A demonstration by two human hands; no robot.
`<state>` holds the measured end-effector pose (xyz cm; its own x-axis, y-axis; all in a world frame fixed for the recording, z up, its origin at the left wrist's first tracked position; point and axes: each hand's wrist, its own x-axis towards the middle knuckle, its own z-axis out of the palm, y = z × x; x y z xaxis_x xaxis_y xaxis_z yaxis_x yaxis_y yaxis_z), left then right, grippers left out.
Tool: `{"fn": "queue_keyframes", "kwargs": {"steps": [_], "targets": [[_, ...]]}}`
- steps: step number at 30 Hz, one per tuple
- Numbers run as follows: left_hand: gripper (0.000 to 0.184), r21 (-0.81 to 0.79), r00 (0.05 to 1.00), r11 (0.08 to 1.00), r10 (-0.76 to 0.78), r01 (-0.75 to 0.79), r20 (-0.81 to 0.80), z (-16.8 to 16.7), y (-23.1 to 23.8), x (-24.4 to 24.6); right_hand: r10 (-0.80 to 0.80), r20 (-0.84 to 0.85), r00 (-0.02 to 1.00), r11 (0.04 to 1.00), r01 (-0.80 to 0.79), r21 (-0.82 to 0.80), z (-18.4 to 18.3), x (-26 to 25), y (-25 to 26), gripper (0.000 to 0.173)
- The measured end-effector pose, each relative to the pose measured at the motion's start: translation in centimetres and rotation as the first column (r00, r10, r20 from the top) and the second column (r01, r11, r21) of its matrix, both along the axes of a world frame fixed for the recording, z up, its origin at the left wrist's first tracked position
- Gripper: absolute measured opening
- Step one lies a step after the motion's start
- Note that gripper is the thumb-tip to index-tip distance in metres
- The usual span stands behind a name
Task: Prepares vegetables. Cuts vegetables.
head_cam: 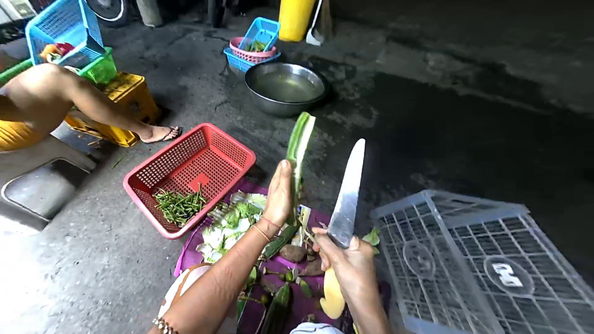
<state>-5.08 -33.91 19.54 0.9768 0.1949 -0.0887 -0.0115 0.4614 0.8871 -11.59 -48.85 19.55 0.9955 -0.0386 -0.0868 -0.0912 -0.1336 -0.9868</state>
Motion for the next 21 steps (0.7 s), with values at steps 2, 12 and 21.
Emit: {"fn": "queue_keyframes", "kwargs": {"steps": [2, 12, 21], "targets": [[0.061, -0.097, 1.000, 0.995, 0.009, -0.009, 0.004, 0.7, 1.1, 0.0, -0.080, 0.006, 0.997, 0.996, 0.080, -0.026, -0.4, 0.2, -1.0, 0.009], [0.071, -0.193, 0.972, 0.955, -0.235, 0.226, -0.024, 0.9, 1.3, -1.8, -0.149, 0.086, 0.985, 0.742, 0.169, -0.649, -0.2, 0.6, -4.6, 0.033], [0.060, 0.012, 0.960, 0.959, -0.282, 0.281, 0.004, 0.7, 0.0, -2.3, -0.101, -0.028, 0.994, 0.970, 0.105, 0.221, 4.5, 3.4, -1.4, 0.032]]}}
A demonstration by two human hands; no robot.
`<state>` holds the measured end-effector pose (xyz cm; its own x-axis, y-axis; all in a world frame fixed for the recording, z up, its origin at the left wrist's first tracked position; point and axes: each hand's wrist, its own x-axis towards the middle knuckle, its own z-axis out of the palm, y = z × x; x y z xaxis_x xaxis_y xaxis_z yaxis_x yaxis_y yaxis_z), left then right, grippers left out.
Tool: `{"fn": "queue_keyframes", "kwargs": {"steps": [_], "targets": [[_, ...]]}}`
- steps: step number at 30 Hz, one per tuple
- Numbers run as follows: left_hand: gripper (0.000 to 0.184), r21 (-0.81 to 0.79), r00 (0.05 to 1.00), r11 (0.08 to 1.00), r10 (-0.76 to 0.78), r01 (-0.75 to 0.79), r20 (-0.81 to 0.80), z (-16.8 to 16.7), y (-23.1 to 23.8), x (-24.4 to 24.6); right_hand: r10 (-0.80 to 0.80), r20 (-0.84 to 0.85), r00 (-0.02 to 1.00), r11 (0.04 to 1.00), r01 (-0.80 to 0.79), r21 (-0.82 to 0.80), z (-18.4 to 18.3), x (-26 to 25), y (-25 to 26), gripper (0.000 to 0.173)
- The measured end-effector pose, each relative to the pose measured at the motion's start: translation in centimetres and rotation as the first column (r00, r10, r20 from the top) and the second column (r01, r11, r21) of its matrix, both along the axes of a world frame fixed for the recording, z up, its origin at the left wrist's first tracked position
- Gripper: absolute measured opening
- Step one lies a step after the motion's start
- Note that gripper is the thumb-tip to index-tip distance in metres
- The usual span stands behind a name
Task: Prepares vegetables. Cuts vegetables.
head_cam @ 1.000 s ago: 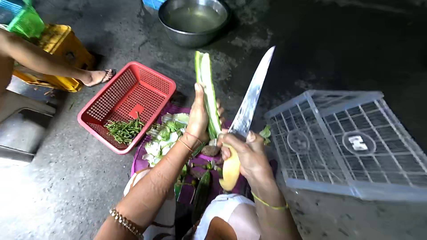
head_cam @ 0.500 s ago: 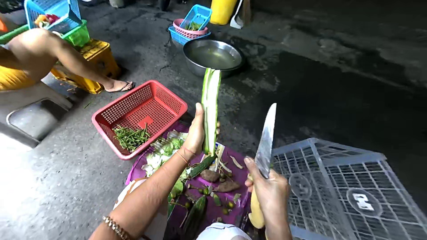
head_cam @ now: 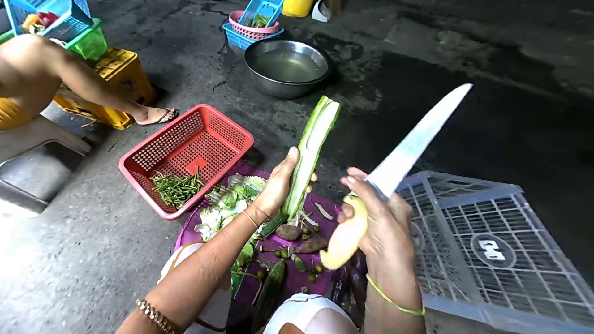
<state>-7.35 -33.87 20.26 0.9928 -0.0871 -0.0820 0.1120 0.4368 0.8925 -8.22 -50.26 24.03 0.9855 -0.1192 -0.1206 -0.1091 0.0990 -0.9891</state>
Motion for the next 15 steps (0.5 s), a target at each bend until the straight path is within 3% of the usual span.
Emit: {"fn": "queue_keyframes", "kwargs": {"steps": [3, 5, 6, 10, 15], "targets": [[0.060, 0.380, 0.985, 0.921, 0.026, -0.090, 0.172, -0.6, -0.3, -0.5, 0.037, -0.048, 0.998, 0.970, -0.024, 0.241, 1.2, 0.8, 2.7, 0.021], [0.064, 0.521, 0.949, 0.833, 0.013, -0.185, 0.316, -1.1, -0.4, -0.7, 0.041, -0.121, 0.992, 0.942, 0.002, 0.335, 1.6, 1.2, 4.2, 0.009], [0.064, 0.552, 0.930, 0.806, -0.005, -0.214, 0.367, -1.2, -0.3, -0.8, 0.055, -0.154, 0.987, 0.925, 0.008, 0.381, 1.6, 1.3, 4.7, 0.010], [0.062, 0.553, 0.912, 0.789, 0.021, -0.268, 0.411, -1.2, -0.4, -1.1, 0.050, -0.211, 0.976, 0.899, 0.048, 0.436, 1.1, 1.1, 6.1, 0.014], [0.062, 0.430, 0.954, 0.891, 0.009, -0.144, 0.301, -0.8, 0.2, -1.3, 0.035, -0.114, 0.993, 0.922, 0.012, 0.387, 0.7, 0.8, 7.0, 0.003]]}}
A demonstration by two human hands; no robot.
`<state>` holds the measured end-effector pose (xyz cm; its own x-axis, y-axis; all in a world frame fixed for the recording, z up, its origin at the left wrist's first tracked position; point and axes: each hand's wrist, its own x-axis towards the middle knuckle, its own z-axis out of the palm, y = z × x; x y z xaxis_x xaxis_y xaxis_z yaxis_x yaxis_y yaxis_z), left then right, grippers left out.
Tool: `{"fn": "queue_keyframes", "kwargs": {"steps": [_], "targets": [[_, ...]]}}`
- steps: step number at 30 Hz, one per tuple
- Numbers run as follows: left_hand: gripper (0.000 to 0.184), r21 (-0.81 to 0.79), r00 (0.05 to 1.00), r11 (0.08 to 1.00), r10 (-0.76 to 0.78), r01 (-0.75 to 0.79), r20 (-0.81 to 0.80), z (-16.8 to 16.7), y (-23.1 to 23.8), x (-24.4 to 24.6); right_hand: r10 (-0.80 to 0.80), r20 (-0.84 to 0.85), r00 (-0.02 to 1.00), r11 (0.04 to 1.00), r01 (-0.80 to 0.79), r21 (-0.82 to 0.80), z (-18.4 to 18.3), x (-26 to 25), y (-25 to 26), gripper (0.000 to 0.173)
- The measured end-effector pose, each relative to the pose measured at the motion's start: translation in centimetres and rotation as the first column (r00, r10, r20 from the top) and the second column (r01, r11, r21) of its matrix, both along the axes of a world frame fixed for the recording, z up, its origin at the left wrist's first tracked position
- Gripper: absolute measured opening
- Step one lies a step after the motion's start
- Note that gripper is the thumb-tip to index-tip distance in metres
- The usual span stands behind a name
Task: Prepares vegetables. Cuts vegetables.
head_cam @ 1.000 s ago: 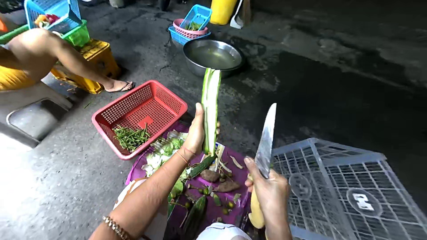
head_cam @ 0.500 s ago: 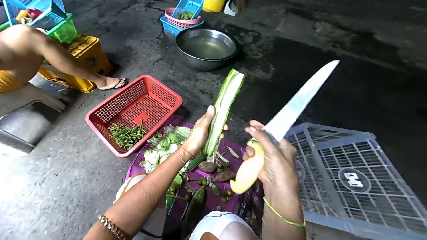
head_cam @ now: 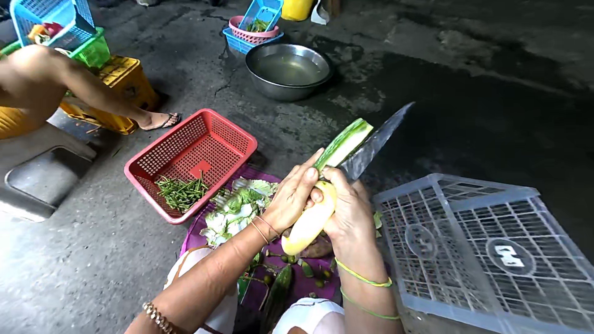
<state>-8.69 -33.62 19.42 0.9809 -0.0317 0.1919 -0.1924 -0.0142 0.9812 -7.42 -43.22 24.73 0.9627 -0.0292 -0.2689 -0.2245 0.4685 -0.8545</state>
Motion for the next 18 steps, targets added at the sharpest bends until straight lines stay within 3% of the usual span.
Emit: {"fn": "queue_keyframes", "kwargs": {"steps": [5, 10, 13, 18], "targets": [[0.058, -0.046, 1.000, 0.999, 0.009, -0.010, -0.024, -0.1, 0.2, 0.1, 0.021, 0.076, 0.997, 0.997, -0.015, -0.081, -0.7, 0.3, 0.1, 0.010], [0.062, -0.020, 1.000, 1.000, 0.010, -0.010, -0.020, -0.2, 0.7, 0.5, 0.102, -0.010, 0.995, 0.994, -0.102, -0.035, -1.5, 0.8, -1.1, 0.013], [0.062, 0.068, 1.000, 0.998, 0.014, -0.015, 0.010, -0.5, 0.5, 0.7, 0.034, -0.003, 0.999, 0.999, -0.034, -0.040, -1.0, 0.8, -0.7, 0.017], [0.053, 0.134, 0.997, 0.989, 0.056, -0.062, 0.046, -0.2, -0.1, 0.3, -0.083, 0.028, 0.996, 0.996, 0.084, -0.012, -1.1, 0.7, -0.2, 0.005]]}}
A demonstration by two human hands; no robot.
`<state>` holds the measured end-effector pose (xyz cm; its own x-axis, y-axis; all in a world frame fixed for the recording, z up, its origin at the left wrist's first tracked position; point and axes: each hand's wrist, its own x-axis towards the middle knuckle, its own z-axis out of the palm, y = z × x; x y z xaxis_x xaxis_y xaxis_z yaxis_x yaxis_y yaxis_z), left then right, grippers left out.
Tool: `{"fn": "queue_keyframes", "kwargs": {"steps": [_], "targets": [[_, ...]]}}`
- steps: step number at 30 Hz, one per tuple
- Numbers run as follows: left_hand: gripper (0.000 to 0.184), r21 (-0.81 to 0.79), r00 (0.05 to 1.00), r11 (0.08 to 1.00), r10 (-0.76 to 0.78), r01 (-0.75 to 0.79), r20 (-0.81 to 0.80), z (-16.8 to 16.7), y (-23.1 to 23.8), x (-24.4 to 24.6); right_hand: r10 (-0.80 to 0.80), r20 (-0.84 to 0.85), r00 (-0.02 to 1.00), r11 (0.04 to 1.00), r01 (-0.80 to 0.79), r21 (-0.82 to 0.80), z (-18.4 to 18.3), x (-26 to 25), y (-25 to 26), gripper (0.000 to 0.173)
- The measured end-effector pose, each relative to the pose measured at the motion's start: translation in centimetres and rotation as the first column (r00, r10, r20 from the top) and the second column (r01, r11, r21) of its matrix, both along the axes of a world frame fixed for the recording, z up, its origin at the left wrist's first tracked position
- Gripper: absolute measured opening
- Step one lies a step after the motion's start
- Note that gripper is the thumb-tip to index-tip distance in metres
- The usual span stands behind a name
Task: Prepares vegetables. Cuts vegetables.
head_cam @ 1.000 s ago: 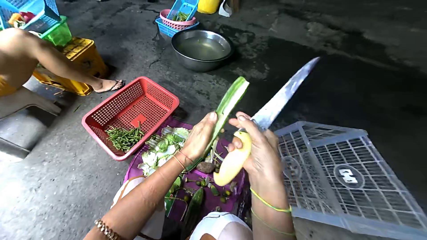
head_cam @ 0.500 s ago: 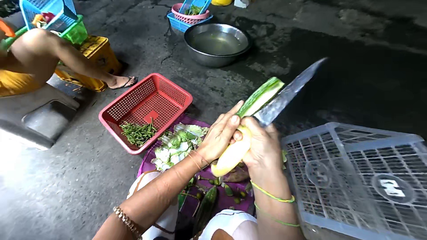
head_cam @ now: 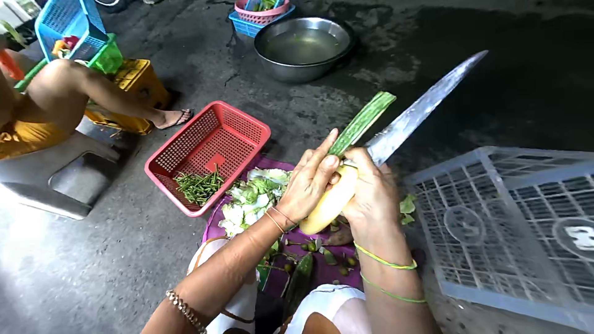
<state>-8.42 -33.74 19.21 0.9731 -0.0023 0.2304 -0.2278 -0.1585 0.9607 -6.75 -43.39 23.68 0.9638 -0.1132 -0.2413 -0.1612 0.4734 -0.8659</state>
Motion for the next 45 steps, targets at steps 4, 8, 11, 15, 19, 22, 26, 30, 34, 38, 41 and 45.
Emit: {"fn": "queue_keyframes", "kwargs": {"steps": [4, 8, 11, 15, 19, 22, 26, 30, 34, 38, 41, 45], "targets": [[0.052, -0.018, 0.999, 0.999, 0.032, -0.032, -0.006, 0.0, -0.2, -0.1, -0.030, -0.005, 1.000, 1.000, 0.030, 0.000, -0.2, -0.5, 0.4, 0.009], [0.053, -0.004, 0.998, 0.999, 0.049, -0.049, -0.026, 0.2, -0.1, -0.2, 0.008, -0.020, 1.000, 0.997, -0.009, -0.076, -0.9, -0.9, 0.3, 0.020], [0.055, -0.026, 0.999, 0.999, 0.032, -0.033, -0.025, 0.2, -0.2, -0.2, -0.016, 0.093, 0.995, 0.997, 0.023, -0.074, -1.5, -1.7, 0.4, 0.032], [0.066, -0.067, 0.999, 0.998, 0.024, -0.022, 0.033, 0.7, -0.1, 0.0, 0.024, -0.007, 1.000, 0.999, -0.025, -0.048, -0.6, -1.5, -0.7, 0.019], [0.062, -0.068, 0.997, 0.997, 0.045, -0.042, 0.057, 1.0, -0.3, -0.5, 0.094, -0.073, 0.993, 0.993, -0.098, -0.067, -0.8, -1.4, -0.6, 0.010], [0.059, -0.075, 0.995, 0.993, 0.095, -0.093, 0.031, 1.7, -0.2, -1.3, 0.117, -0.137, 0.984, 0.983, -0.135, -0.127, -2.3, -2.2, -0.1, 0.011], [0.062, -0.158, 0.985, 0.975, 0.164, -0.154, 0.053, 2.6, 1.1, -1.5, 0.178, -0.269, 0.947, 0.955, -0.232, -0.184, -3.5, -2.7, 0.6, 0.006], [0.059, -0.364, 0.958, 0.887, 0.242, -0.284, -0.157, 2.7, 2.4, -1.4, 0.223, -0.188, 0.957, 0.959, -0.249, -0.133, -3.6, -2.8, 0.6, 0.005], [0.060, -0.466, 0.931, 0.815, 0.229, -0.343, -0.285, 2.7, 2.4, -1.2, 0.220, 0.009, 0.975, 0.872, -0.193, -0.450, -3.9, -3.0, 0.5, 0.009], [0.067, -0.545, 0.927, 0.761, 0.202, -0.352, -0.315, 2.7, 2.2, -1.1, 0.186, 0.087, 0.979, 0.828, -0.108, -0.551, -4.2, -2.7, 0.5, 0.005], [0.069, -0.623, 0.916, 0.685, 0.176, -0.378, -0.362, 2.6, 2.2, -0.6, 0.176, 0.119, 0.977, 0.852, -0.091, -0.516, -3.8, -2.6, 0.3, 0.008], [0.068, -0.666, 0.902, 0.624, 0.169, -0.409, -0.397, 2.5, 2.1, -0.2, 0.238, 0.156, 0.959, 0.663, -0.043, -0.748, -4.3, -2.6, -1.1, 0.011]]}}
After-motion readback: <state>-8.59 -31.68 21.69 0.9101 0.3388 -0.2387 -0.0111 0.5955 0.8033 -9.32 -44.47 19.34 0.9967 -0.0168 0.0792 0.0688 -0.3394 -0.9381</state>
